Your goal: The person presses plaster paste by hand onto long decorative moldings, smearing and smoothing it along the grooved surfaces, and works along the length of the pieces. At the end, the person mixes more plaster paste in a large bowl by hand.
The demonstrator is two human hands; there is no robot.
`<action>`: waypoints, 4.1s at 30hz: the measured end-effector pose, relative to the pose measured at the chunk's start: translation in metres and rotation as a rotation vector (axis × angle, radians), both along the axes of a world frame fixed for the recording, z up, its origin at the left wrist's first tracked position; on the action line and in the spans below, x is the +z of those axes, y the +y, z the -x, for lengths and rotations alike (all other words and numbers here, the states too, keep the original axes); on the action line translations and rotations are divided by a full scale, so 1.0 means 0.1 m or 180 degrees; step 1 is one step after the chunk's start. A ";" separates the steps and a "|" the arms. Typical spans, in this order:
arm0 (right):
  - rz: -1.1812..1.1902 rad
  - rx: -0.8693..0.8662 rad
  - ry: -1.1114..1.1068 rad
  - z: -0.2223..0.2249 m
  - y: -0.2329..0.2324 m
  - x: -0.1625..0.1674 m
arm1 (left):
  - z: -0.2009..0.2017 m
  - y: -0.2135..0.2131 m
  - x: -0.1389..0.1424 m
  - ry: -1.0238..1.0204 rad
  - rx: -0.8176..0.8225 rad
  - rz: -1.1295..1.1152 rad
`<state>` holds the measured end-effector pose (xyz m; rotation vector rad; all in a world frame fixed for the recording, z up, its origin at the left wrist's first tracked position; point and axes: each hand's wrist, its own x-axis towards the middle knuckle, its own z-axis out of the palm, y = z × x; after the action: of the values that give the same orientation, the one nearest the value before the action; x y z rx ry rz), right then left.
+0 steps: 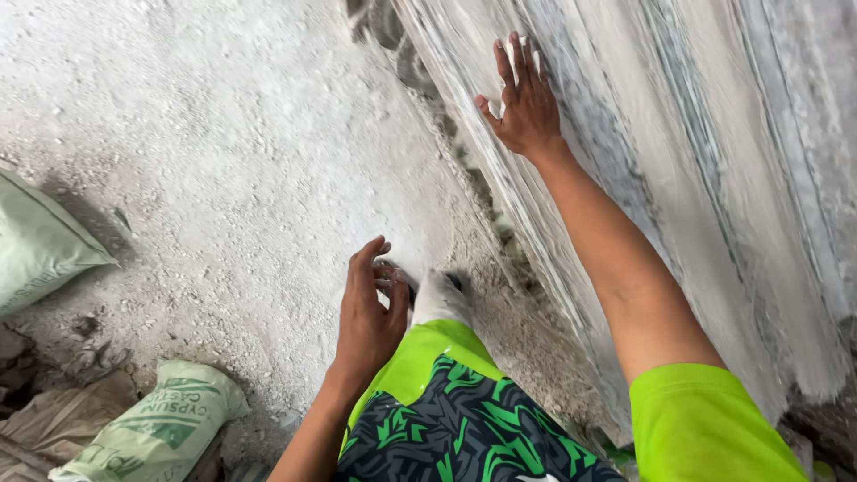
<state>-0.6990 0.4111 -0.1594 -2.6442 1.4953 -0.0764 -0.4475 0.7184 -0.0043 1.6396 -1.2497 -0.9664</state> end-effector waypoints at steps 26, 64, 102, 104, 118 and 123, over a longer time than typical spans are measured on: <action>0.0236 0.0168 -0.0192 -4.06 -4.93 0.14 | -3.10 -4.54 -0.04 -0.0025 0.0673 0.0105; -0.0168 -0.0587 0.0003 -8.42 -10.04 0.39 | -7.79 -10.21 0.26 0.0368 0.0397 -0.0319; -0.0052 -0.1478 -0.0175 -8.86 -9.91 0.53 | -7.93 -14.11 -0.63 -0.1017 -0.3280 -0.0305; -0.0093 -0.1536 -0.0127 -8.74 -9.73 0.58 | -7.76 -14.25 -0.80 -0.1288 -0.3342 0.0888; -0.0233 -0.4691 -0.4824 -8.81 -10.29 0.50 | -7.72 -14.57 -0.97 -0.2601 -0.3984 0.1791; -0.0663 -0.4820 -0.5393 -8.62 -10.06 0.36 | -7.85 -14.48 -0.84 -0.3539 -0.4273 0.1866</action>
<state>0.1627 -0.5946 -0.1236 -0.1122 1.7534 -1.4788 0.3379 -0.7295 -0.0886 0.6018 -3.1701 -0.1170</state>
